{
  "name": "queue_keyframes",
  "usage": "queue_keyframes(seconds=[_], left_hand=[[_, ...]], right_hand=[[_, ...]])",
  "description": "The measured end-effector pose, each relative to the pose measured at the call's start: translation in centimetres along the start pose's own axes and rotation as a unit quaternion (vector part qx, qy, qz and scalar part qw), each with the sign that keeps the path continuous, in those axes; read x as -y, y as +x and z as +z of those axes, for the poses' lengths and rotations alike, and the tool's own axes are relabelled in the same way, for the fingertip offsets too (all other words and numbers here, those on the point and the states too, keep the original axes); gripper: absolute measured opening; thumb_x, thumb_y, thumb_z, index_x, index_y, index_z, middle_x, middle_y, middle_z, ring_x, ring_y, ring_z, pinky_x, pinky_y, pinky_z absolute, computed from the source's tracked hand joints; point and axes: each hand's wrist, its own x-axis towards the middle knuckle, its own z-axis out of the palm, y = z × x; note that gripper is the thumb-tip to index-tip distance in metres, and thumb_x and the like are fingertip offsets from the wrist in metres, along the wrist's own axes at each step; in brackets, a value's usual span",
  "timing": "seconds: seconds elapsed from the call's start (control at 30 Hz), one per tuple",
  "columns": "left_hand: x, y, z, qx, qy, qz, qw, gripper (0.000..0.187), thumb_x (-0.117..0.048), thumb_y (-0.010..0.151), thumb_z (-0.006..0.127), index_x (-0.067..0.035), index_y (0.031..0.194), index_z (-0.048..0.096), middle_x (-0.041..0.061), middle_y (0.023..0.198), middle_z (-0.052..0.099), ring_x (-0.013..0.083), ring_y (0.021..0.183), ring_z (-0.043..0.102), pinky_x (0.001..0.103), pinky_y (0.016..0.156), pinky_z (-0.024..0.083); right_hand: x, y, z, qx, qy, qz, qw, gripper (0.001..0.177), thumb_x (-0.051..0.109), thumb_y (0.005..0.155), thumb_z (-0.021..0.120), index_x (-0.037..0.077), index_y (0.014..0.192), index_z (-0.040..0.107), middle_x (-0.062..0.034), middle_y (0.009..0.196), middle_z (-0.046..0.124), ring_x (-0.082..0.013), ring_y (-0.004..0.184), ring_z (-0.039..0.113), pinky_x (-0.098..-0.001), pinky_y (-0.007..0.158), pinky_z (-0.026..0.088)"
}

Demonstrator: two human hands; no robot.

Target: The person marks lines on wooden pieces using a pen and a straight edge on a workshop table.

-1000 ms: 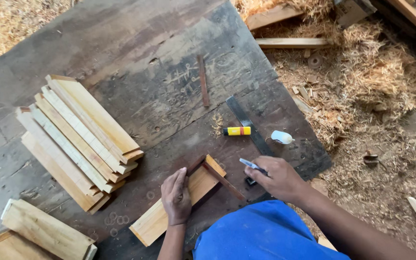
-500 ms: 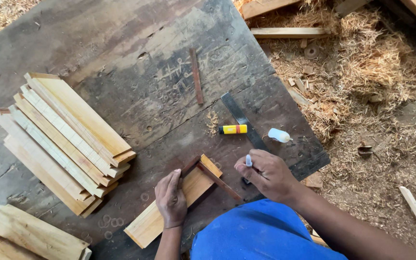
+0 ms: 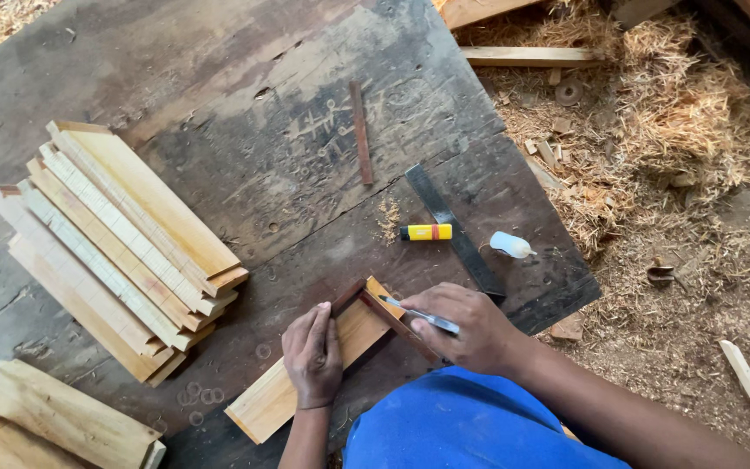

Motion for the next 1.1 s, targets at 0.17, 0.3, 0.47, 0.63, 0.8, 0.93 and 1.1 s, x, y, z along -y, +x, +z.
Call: queue_keyframes(seconds=[0.17, 0.3, 0.47, 0.63, 0.8, 0.93, 1.1], left_hand=[[0.0, -0.1, 0.0, 0.003, 0.002, 0.001, 1.000, 0.028, -0.001, 0.088, 0.072, -0.006, 0.116, 0.074, 0.008, 0.113, 0.075, 0.0255, 0.107, 0.070, 0.038, 0.093, 0.051], [0.3, -0.1, 0.0, 0.000, -0.007, 0.005, 1.000, 0.029, -0.001, 0.088, 0.072, -0.006, 0.117, 0.074, 0.009, 0.113, 0.074, 0.0260, 0.107, 0.070, 0.038, 0.092, 0.051], [0.4, -0.2, 0.0, 0.007, 0.002, 0.007, 1.000, 0.030, -0.001, 0.088, 0.073, -0.006, 0.117, 0.074, 0.009, 0.113, 0.074, 0.0267, 0.107, 0.069, 0.039, 0.093, 0.051], [0.5, -0.1, 0.1, 0.001, 0.008, 0.010, 1.000, 0.029, -0.002, 0.089, 0.073, -0.006, 0.118, 0.074, 0.009, 0.113, 0.074, 0.0263, 0.106, 0.070, 0.038, 0.093, 0.052], [0.4, -0.3, 0.1, 0.007, 0.007, 0.006, 1.000, 0.028, -0.002, 0.090, 0.073, -0.006, 0.118, 0.074, 0.009, 0.112, 0.074, 0.0264, 0.106, 0.070, 0.039, 0.092, 0.051], [0.5, -0.4, 0.1, 0.004, 0.007, 0.009, 1.000, 0.029, -0.002, 0.089, 0.073, -0.006, 0.117, 0.074, 0.009, 0.113, 0.074, 0.0268, 0.107, 0.069, 0.039, 0.093, 0.051], [0.5, -0.4, 0.1, 0.007, 0.014, 0.005, 1.000, 0.029, -0.002, 0.089, 0.073, -0.006, 0.118, 0.074, 0.008, 0.113, 0.074, 0.0257, 0.107, 0.070, 0.038, 0.093, 0.051]], right_hand=[[0.2, 1.2, 1.4, 0.004, -0.028, -0.030, 0.999, 0.032, 0.012, 0.088, 0.070, 0.004, 0.119, 0.071, -0.0136, 0.109, 0.074, -0.0312, 0.099, 0.071, -0.0396, 0.085, 0.057], [0.2, 2.0, 1.8, -0.001, -0.050, -0.050, 0.997, 0.031, 0.012, 0.088, 0.071, 0.004, 0.118, 0.071, -0.0128, 0.110, 0.075, -0.0308, 0.099, 0.071, -0.0398, 0.085, 0.057], [-0.4, 2.0, 1.5, 0.012, -0.058, -0.084, 0.995, 0.031, 0.012, 0.087, 0.072, 0.004, 0.117, 0.070, -0.0124, 0.109, 0.075, -0.0302, 0.099, 0.070, -0.0399, 0.085, 0.057], [-0.4, 1.7, 0.9, 0.057, -0.092, -0.073, 0.991, 0.019, 0.012, 0.087, 0.072, 0.009, 0.106, 0.072, -0.0060, 0.098, 0.076, -0.0258, 0.092, 0.072, -0.0384, 0.084, 0.057], [-0.2, 2.7, 1.5, 0.010, -0.083, -0.113, 0.990, 0.029, 0.011, 0.085, 0.072, 0.004, 0.113, 0.071, -0.0105, 0.105, 0.075, -0.0297, 0.096, 0.070, -0.0396, 0.083, 0.056], [-0.5, 2.2, 0.9, 0.025, -0.066, -0.106, 0.992, 0.028, 0.010, 0.085, 0.072, 0.004, 0.112, 0.071, -0.0106, 0.105, 0.076, -0.0287, 0.095, 0.071, -0.0388, 0.083, 0.057], [-0.5, 2.2, 0.8, 0.014, -0.064, -0.117, 0.991, 0.026, 0.008, 0.082, 0.072, 0.004, 0.108, 0.073, -0.0109, 0.103, 0.076, -0.0288, 0.094, 0.071, -0.0390, 0.082, 0.057]])
